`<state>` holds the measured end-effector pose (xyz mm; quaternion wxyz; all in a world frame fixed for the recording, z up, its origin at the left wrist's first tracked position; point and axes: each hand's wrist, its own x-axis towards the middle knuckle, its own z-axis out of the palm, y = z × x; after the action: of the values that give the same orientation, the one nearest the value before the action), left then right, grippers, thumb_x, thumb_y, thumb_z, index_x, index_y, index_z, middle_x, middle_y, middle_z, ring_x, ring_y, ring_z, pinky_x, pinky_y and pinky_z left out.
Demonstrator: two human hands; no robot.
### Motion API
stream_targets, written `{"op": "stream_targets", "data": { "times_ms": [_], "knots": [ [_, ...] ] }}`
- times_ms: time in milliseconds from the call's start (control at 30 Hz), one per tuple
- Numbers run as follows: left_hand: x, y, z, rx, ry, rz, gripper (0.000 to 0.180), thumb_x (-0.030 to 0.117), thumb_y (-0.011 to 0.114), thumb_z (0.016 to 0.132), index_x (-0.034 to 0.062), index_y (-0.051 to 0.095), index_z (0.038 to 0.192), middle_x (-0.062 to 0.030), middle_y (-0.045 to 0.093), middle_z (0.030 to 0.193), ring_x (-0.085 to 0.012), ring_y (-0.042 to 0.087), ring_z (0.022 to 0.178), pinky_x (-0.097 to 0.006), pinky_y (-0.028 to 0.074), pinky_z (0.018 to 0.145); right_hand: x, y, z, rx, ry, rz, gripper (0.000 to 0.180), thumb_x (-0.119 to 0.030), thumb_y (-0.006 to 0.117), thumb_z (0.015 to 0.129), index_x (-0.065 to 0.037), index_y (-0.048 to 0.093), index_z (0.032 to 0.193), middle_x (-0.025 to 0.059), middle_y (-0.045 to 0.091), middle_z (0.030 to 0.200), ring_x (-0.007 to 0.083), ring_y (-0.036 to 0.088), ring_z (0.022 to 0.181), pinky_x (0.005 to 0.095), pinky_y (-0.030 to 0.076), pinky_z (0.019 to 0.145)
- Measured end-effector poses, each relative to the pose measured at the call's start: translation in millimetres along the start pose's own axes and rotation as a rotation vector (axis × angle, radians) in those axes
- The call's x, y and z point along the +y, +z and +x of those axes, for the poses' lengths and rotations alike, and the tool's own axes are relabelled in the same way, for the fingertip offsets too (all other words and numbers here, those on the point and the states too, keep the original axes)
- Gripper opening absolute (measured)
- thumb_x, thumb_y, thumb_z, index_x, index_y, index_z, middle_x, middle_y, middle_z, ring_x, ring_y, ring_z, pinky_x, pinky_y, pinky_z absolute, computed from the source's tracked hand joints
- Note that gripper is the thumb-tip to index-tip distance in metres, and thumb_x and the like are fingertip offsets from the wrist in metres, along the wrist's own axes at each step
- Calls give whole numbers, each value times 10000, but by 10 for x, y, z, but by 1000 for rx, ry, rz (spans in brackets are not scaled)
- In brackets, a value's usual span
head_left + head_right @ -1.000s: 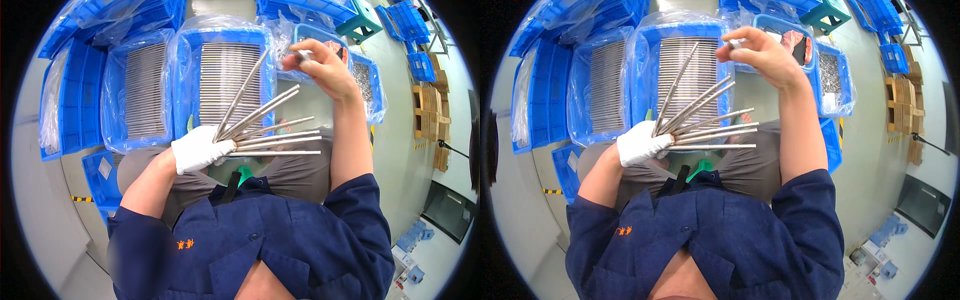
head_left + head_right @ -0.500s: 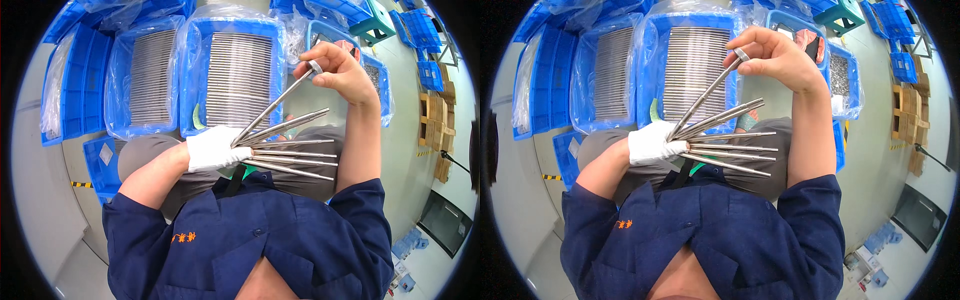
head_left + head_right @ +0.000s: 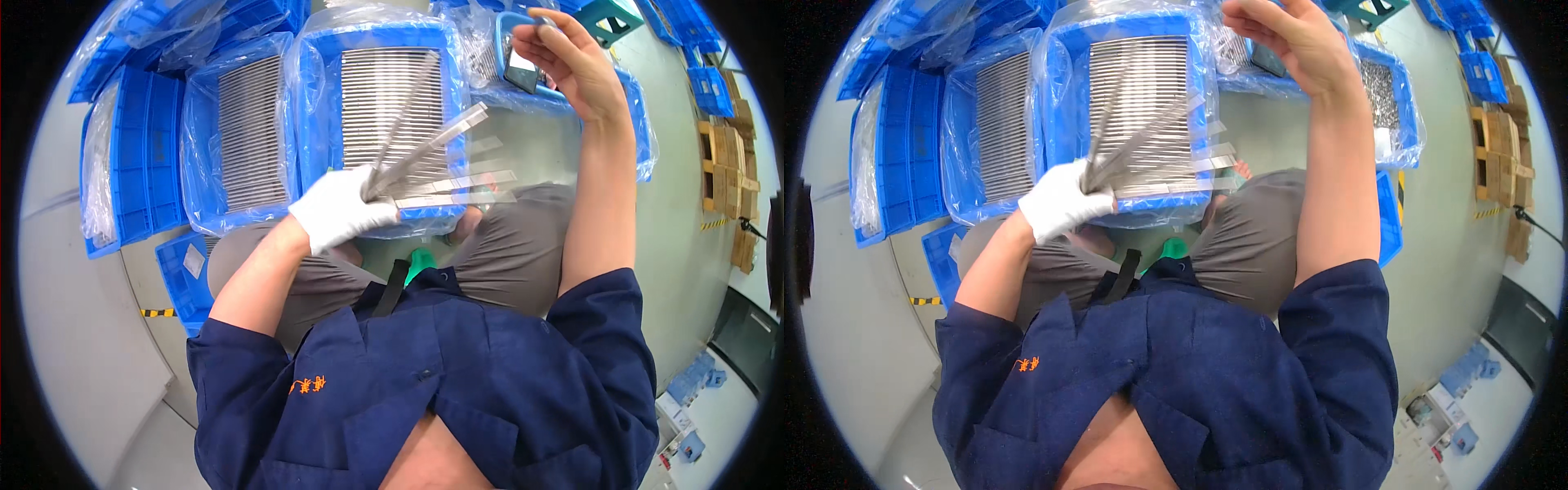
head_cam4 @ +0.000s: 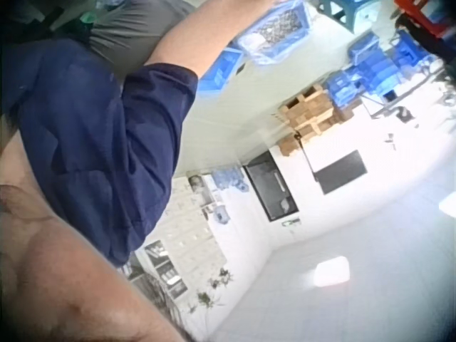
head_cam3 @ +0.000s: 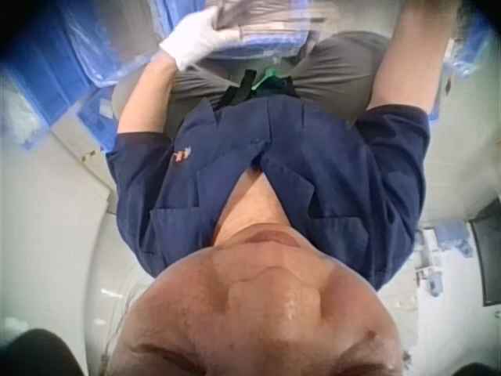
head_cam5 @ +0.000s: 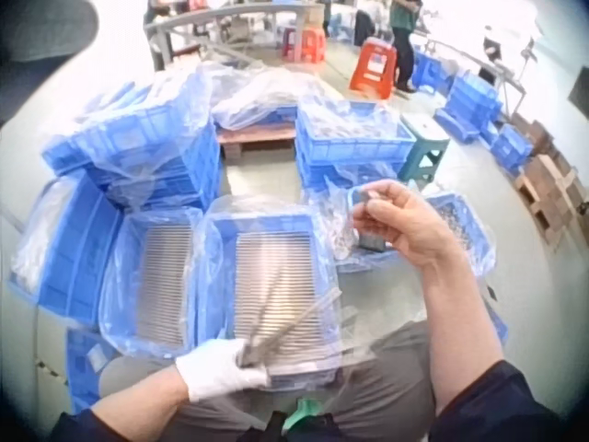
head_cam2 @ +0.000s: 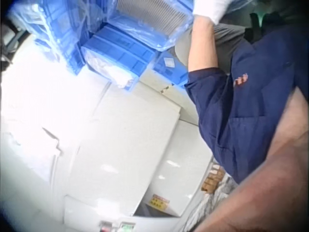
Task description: Fitting small metal rings onto the ends of long metal rods.
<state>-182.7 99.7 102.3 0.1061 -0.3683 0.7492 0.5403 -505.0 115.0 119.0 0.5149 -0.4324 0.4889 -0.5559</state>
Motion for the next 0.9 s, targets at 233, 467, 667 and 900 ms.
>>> {"op": "stream_targets", "data": {
  "times_ms": [233,467,667,900],
  "knots": [
    [-568,-332,631,554,200,853,183,163,505,768,122,532,945,-137,603,733,-315,584,665,-411,452,596,-264,553,-139,102,82,118,246,-99,597,802,-41,496,1019,106,611,889,179,600,815,263,480,733],
    [-1146,-212,1214,358,209,854,264,145,573,716,150,552,979,-122,611,828,-308,587,752,-383,468,667,-312,639,-205,85,132,111,304,-86,620,779,-12,486,1042,112,611,894,183,594,839,288,455,780],
    [-1183,-54,1670,222,263,893,390,101,568,704,160,520,1086,-133,611,894,-297,592,799,-382,464,718,-260,599,-203,51,113,139,295,-64,609,779,2,494,1043,109,609,895,186,594,841,297,463,778],
    [-1051,-17,1737,153,215,855,592,248,648,639,123,443,1181,-128,502,1125,-281,490,1025,-358,407,864,-254,611,-208,61,143,82,288,-39,607,773,-5,506,1041,114,611,887,182,597,841,290,476,764]
  ]
}}
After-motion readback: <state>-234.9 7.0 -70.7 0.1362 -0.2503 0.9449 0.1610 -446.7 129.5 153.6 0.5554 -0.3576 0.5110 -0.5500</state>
